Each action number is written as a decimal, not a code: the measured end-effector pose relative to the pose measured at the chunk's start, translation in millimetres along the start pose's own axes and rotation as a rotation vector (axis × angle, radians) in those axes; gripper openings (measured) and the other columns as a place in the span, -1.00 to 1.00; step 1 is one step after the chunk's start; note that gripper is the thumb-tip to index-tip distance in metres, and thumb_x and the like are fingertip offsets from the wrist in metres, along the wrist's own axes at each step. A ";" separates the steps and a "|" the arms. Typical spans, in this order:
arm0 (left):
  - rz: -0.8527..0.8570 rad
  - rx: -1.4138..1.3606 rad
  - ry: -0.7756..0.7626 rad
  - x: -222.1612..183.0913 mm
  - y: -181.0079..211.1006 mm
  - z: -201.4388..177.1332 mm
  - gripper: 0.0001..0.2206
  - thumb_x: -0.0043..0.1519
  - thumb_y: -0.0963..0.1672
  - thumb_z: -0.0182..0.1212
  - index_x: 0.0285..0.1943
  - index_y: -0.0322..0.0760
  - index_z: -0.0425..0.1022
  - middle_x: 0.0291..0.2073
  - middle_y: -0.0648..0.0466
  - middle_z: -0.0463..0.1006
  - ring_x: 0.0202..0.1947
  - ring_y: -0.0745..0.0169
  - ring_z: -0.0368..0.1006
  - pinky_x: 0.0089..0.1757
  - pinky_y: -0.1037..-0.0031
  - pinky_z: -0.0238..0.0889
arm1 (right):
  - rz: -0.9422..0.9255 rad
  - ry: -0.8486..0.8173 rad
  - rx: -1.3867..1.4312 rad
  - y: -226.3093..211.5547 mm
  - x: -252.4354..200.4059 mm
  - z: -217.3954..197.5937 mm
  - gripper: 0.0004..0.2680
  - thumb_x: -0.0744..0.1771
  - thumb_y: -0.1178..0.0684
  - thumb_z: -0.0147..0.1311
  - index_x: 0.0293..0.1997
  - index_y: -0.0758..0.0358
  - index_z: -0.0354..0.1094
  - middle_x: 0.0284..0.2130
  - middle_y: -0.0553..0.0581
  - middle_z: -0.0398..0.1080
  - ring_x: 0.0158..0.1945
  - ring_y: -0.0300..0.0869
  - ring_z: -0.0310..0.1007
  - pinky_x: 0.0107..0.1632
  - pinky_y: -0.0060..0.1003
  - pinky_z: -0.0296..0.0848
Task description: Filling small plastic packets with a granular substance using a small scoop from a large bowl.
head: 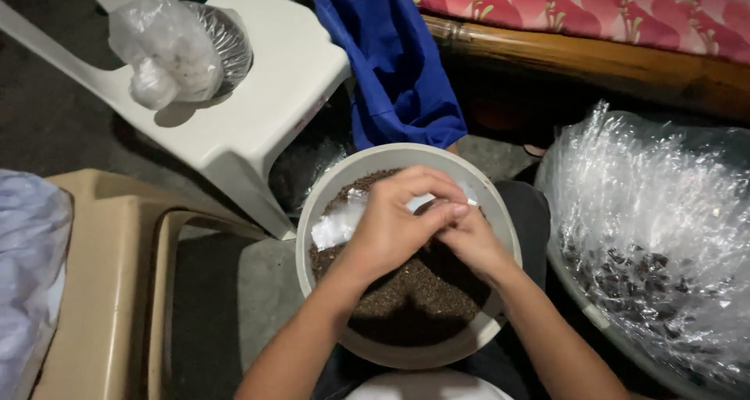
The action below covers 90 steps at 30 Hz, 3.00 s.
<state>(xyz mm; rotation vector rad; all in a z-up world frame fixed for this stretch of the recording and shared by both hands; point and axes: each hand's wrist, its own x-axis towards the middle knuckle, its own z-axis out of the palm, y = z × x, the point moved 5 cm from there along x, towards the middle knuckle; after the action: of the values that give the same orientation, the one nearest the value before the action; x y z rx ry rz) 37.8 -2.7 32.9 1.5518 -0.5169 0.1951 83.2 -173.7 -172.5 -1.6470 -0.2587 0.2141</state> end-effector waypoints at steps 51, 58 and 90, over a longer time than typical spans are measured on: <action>0.016 -0.251 0.143 -13.7 55.8 -20.2 -0.86 0.15 -0.23 0.42 -0.26 -0.20 0.52 -0.26 0.08 0.56 -0.14 0.35 0.48 -0.03 0.58 0.37 | 0.021 -0.186 -0.040 -85.1 -23.6 4.8 -0.81 0.37 0.00 0.09 -0.33 0.27 0.55 -0.45 0.05 0.58 -0.38 -0.31 0.53 -0.16 -0.46 0.49; 0.013 -0.203 0.194 -6.4 68.8 -33.2 -0.87 0.17 -0.24 0.38 -0.27 -0.27 0.47 -0.30 0.03 0.60 -0.22 0.36 0.53 -0.06 0.60 0.41 | 0.415 -0.071 -0.423 -11.6 -15.9 11.7 -0.86 0.41 0.08 -0.02 -0.25 0.33 0.38 -0.47 0.12 0.54 -0.69 -0.18 0.47 -0.53 -0.32 0.44; -0.286 0.002 -0.275 -21.1 -25.3 38.2 -0.55 0.21 -0.06 0.34 0.13 -0.50 0.35 -0.17 -0.41 0.58 -0.14 -0.36 0.57 -0.11 -0.07 0.39 | -0.426 0.212 -0.386 -156.2 -56.3 -11.1 -0.86 0.28 -0.04 0.25 -0.21 0.14 0.54 -0.35 0.07 0.49 -0.26 -0.13 0.47 -0.07 -0.25 0.41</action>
<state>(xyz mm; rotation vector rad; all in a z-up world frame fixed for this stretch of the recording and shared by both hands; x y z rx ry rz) 22.9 -36.6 -1.4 1.6441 -0.5003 -0.2401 26.2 -187.8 -16.7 -1.9305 -0.5031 -0.3516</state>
